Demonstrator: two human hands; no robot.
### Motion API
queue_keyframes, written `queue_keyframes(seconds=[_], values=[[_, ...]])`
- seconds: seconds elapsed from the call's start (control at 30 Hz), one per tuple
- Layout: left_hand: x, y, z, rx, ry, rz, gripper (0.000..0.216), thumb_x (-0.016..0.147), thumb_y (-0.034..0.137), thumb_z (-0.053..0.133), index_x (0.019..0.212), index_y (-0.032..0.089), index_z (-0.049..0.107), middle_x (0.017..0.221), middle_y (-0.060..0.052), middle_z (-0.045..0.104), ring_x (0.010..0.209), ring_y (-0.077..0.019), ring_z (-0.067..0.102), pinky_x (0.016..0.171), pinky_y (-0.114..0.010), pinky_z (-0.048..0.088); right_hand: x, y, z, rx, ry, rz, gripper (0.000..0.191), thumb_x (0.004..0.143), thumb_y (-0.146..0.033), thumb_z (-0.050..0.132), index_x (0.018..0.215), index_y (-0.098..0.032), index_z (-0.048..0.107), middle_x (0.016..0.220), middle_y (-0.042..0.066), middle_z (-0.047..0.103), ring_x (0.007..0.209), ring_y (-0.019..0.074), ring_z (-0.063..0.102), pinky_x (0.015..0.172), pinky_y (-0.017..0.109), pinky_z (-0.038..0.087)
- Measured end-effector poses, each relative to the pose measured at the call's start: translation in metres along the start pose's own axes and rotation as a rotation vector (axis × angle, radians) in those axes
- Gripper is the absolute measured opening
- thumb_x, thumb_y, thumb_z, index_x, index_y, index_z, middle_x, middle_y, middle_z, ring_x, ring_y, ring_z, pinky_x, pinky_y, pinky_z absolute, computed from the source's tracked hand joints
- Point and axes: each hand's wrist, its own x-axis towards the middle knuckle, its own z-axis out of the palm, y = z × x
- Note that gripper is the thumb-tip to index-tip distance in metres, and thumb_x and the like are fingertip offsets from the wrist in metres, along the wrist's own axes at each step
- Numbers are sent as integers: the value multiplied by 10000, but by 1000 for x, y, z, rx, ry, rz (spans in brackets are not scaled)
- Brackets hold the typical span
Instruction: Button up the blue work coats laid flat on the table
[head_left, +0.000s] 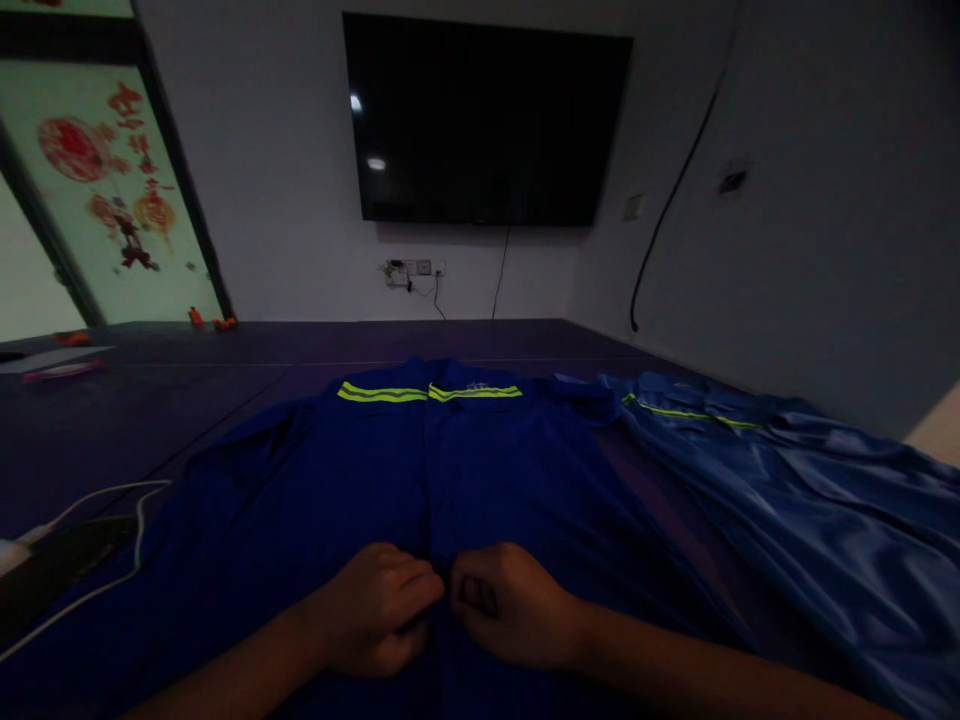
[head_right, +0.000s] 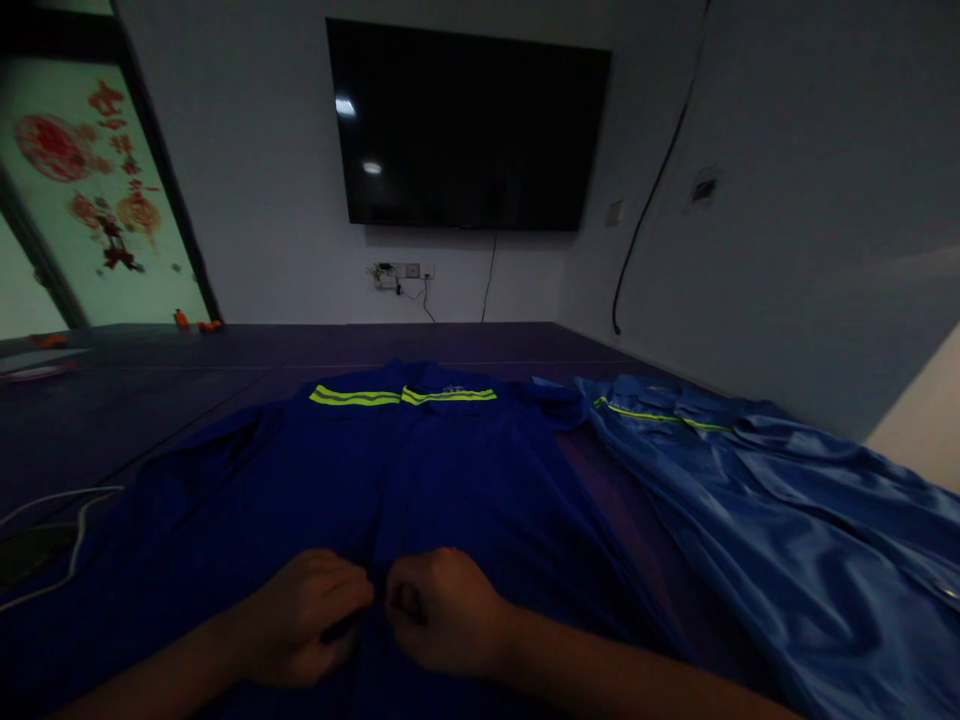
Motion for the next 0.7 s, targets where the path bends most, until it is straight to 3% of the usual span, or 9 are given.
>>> queue_keyframes(seconds=[0.7], values=[[0, 1, 0, 20, 3, 7, 87, 674, 140, 466, 735, 186, 425, 633, 15, 558, 540, -115, 492, 480, -249, 307, 0, 1, 0, 8, 9, -12, 141, 631, -106, 491, 730, -168, 570, 533, -52, 523, 452, 60, 458, 436, 155, 299]])
